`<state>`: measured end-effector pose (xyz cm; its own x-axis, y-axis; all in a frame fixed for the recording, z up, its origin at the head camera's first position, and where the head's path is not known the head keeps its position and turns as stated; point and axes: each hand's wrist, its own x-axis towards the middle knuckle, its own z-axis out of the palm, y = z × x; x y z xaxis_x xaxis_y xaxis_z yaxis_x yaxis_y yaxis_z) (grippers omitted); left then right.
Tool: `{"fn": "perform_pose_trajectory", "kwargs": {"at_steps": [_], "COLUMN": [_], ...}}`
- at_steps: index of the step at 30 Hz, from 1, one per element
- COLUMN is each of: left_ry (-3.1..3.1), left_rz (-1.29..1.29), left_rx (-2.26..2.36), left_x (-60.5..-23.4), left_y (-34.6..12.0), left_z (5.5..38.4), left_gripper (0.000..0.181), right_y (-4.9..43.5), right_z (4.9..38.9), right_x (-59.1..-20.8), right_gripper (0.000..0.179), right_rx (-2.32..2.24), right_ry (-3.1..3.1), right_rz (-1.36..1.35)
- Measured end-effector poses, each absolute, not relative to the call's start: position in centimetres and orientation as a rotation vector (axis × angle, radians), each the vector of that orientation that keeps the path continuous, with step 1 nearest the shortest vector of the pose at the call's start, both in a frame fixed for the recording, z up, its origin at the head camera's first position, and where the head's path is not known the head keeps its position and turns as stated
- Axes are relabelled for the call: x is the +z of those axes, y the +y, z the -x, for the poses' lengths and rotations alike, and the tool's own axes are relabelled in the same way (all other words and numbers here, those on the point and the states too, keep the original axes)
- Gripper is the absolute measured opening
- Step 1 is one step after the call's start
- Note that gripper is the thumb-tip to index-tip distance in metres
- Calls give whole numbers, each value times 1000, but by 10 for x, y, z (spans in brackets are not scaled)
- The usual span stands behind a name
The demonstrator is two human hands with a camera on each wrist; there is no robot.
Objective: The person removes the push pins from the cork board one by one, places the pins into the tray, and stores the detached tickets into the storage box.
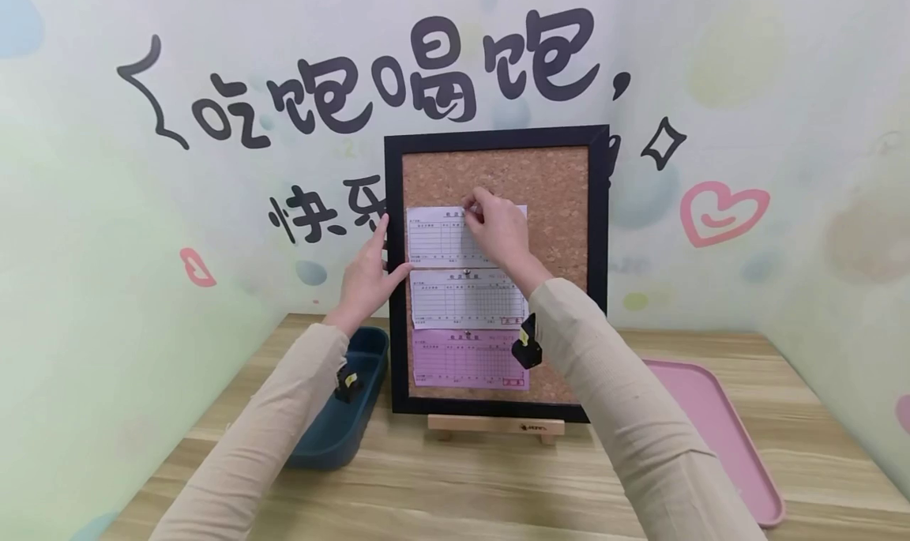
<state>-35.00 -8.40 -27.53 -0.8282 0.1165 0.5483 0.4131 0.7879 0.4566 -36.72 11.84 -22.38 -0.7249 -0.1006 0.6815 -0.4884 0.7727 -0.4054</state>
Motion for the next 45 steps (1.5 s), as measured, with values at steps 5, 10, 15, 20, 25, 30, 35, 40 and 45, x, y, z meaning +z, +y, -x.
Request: {"fn": "perform_pose_trajectory", "kwargs": {"at_steps": [5, 10, 15, 20, 25, 30, 35, 40, 45], "left_ry": [-2479, -2487, -2488, -2487, -2477, -2476, -2480, -2476, -2471], "left_rz": [394, 391, 375, 380, 393, 400, 402, 397, 401], "left_rx": [-793, -780, -792, -797, -787, -781, -779, -780, -780], "left_x": [-276, -279, -278, -278, -278, -277, -276, -275, -276], "left_y": [-84, -84, -83, -84, -84, -83, -82, -84, -85], "left_z": [350, 350, 350, 350, 349, 349, 349, 350, 350], "left_gripper": [81, 82, 82, 82, 81, 81, 81, 81, 81], "right_y": [119, 119, 116, 112, 106, 103, 99, 96, 100], "right_z": [366, 365, 367, 366, 366, 364, 363, 363, 363], "right_x": [-225, -230, -235, -239, -247, -248, -244, -239, -235], "right_gripper": [11, 12, 12, 13, 14, 14, 14, 12, 12], "right_rx": [794, 829, 820, 843, 914, 966, 1029, 1085, 1069], "right_ry": [-2293, -2277, -2219, -2182, -2115, -2066, -2063, -2093, -2149], "right_rz": [-434, -396, -370, -324, -275, -235, -186, -138, -171]}}
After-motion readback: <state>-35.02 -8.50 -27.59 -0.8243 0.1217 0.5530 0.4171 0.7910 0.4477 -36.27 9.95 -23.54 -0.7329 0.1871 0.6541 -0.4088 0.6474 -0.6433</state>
